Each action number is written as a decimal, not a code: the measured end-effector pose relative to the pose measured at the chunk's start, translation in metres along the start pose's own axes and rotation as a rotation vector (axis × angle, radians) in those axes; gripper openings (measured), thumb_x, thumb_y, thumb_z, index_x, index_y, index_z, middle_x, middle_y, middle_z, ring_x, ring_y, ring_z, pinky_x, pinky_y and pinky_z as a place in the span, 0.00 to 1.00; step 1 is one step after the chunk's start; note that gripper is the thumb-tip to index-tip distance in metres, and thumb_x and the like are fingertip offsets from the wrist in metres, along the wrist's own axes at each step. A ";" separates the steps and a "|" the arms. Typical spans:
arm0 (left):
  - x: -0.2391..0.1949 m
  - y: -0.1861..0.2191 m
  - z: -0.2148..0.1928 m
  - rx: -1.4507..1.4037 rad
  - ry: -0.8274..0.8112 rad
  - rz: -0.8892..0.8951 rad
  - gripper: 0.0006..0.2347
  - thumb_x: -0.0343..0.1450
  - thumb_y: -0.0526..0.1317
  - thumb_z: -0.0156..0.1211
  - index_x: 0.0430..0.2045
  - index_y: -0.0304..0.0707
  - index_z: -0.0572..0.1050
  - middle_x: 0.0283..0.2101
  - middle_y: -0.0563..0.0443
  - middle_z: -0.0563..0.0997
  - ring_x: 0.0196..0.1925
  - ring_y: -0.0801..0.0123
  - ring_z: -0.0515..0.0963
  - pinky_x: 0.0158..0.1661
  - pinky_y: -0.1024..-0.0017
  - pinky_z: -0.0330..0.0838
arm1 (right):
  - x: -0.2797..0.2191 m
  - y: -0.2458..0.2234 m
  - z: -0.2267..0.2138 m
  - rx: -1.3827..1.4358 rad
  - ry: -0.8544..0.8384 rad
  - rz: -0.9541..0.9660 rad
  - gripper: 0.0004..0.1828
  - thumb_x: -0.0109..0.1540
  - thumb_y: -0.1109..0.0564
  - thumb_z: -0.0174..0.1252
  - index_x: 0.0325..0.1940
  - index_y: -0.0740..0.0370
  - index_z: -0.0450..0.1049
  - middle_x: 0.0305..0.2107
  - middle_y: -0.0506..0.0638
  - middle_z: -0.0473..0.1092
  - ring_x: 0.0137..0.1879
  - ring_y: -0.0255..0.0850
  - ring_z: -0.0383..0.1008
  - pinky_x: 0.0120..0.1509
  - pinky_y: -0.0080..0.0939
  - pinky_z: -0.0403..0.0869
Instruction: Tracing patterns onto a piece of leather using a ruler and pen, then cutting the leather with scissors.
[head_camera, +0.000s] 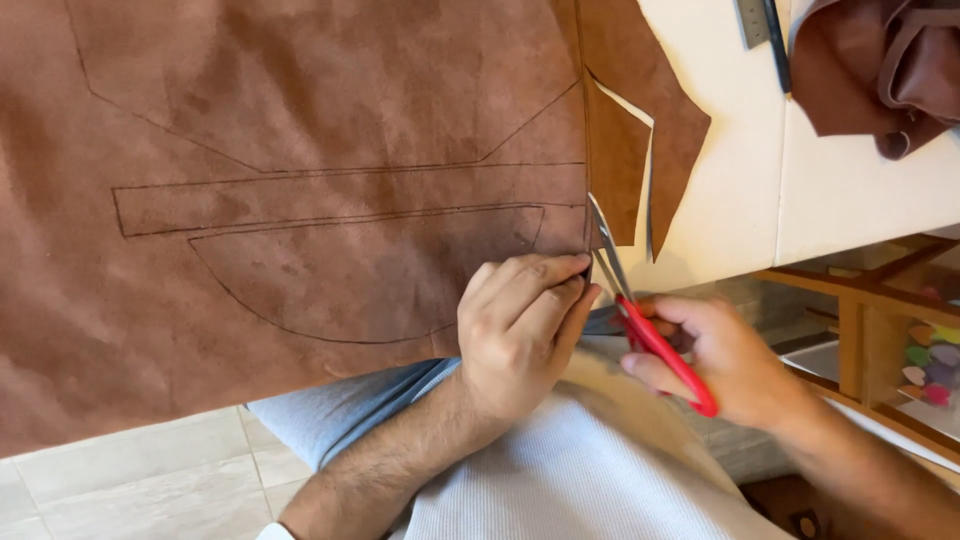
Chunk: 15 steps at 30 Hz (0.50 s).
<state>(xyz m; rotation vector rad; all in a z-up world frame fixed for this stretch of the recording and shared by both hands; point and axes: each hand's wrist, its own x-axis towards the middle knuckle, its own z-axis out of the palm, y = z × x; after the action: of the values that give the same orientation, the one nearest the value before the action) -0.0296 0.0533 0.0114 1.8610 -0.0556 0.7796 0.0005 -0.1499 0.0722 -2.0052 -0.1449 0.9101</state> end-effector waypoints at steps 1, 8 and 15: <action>0.002 0.003 -0.003 0.007 0.007 0.001 0.05 0.67 0.33 0.72 0.24 0.33 0.80 0.34 0.50 0.85 0.34 0.58 0.86 0.33 0.68 0.76 | 0.005 -0.002 -0.016 -0.004 -0.007 -0.006 0.16 0.48 0.60 0.70 0.38 0.70 0.82 0.13 0.56 0.76 0.15 0.37 0.79 0.18 0.38 0.81; 0.000 0.016 0.004 0.110 -0.055 0.092 0.05 0.75 0.27 0.57 0.28 0.29 0.75 0.43 0.44 0.84 0.36 0.59 0.83 0.31 0.67 0.61 | 0.054 -0.037 -0.076 -0.702 -0.406 0.179 0.09 0.51 0.49 0.77 0.31 0.52 0.86 0.13 0.42 0.74 0.20 0.34 0.65 0.28 0.34 0.69; -0.002 0.023 0.014 0.223 -0.013 0.167 0.06 0.75 0.26 0.56 0.28 0.26 0.77 0.43 0.40 0.84 0.35 0.59 0.83 0.31 0.67 0.63 | 0.094 -0.076 -0.085 -1.151 -0.635 0.253 0.09 0.52 0.40 0.74 0.27 0.41 0.83 0.14 0.39 0.74 0.23 0.33 0.66 0.35 0.32 0.68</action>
<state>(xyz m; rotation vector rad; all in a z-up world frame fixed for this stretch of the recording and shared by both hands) -0.0333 0.0314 0.0258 2.0925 -0.1391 0.9189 0.1412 -0.1235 0.1070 -2.6785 -0.9672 1.8979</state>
